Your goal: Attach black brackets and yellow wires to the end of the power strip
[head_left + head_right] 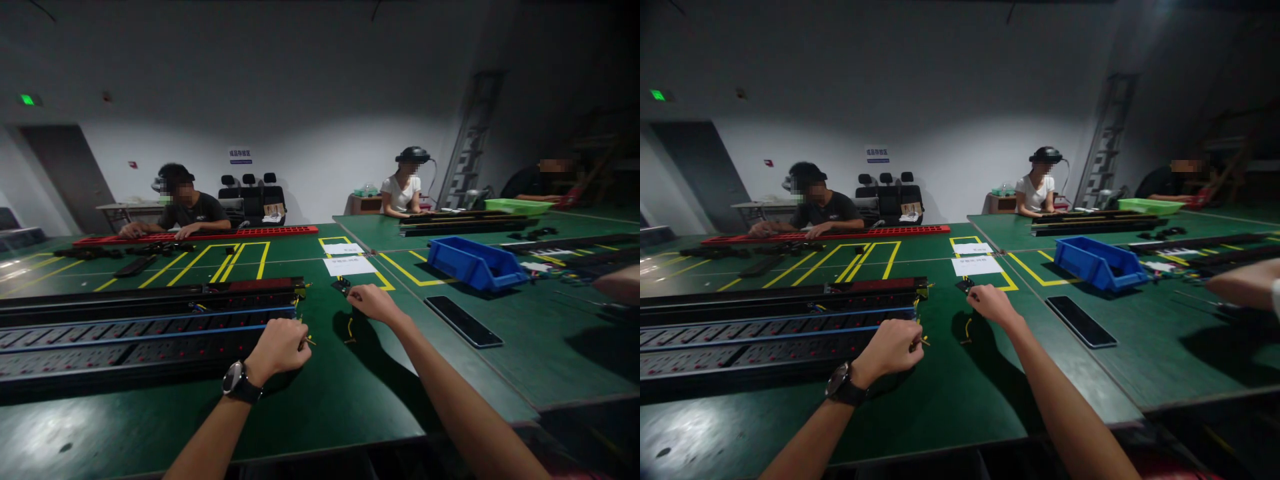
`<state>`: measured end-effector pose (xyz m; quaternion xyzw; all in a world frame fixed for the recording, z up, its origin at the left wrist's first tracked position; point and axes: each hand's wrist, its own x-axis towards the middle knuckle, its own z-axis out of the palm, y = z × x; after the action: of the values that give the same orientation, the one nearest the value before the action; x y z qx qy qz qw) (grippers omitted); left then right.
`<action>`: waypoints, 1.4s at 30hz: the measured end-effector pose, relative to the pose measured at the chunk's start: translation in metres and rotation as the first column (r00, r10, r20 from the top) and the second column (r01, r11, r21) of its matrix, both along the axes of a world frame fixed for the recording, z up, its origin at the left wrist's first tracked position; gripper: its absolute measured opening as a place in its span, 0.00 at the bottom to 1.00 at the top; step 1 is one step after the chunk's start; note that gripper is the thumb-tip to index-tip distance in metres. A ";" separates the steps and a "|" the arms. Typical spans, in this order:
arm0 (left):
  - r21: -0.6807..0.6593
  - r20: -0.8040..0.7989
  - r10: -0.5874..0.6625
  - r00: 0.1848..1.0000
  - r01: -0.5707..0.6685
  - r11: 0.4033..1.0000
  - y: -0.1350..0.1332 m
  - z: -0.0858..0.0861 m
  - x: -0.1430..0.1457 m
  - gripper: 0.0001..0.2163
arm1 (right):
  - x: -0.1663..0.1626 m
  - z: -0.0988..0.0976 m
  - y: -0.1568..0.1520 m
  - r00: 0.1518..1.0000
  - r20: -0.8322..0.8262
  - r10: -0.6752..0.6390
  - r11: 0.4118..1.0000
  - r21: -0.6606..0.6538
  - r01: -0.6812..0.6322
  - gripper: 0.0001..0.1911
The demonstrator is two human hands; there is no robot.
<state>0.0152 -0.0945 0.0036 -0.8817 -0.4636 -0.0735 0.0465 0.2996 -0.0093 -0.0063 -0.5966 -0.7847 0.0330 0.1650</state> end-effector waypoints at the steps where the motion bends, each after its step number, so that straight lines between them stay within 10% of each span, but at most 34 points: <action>1: -0.002 0.004 -0.002 1.000 0.002 1.000 0.000 0.000 0.000 0.06 | 0.002 0.000 0.001 0.999 0.011 -0.052 0.999 0.007 0.052 0.14; 12: 0.023 0.000 -0.023 1.000 0.023 0.999 0.001 -0.002 -0.001 0.07 | 0.031 -0.006 0.012 0.959 -0.005 -0.284 0.952 -0.120 0.281 0.17; 19: 0.020 -0.006 -0.020 1.000 0.020 1.000 0.002 -0.001 0.000 0.06 | 0.023 -0.015 0.019 0.965 -0.003 -0.261 0.965 0.037 0.261 0.17; 28: 0.027 0.013 -0.040 0.999 0.039 0.999 0.004 -0.002 -0.001 0.06 | 0.060 -0.021 0.032 0.828 -0.126 -0.546 0.834 0.009 0.551 0.19; 42: 0.035 0.028 -0.044 0.999 0.043 0.998 0.004 -0.002 -0.001 0.06 | 0.053 -0.041 0.041 0.911 -0.245 -0.332 0.942 -0.034 0.335 0.17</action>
<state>0.0144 -0.0900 0.0020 -0.8896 -0.4435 -0.0951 0.0534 0.3522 0.0321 -0.0477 -0.7121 -0.6449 0.0749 0.2671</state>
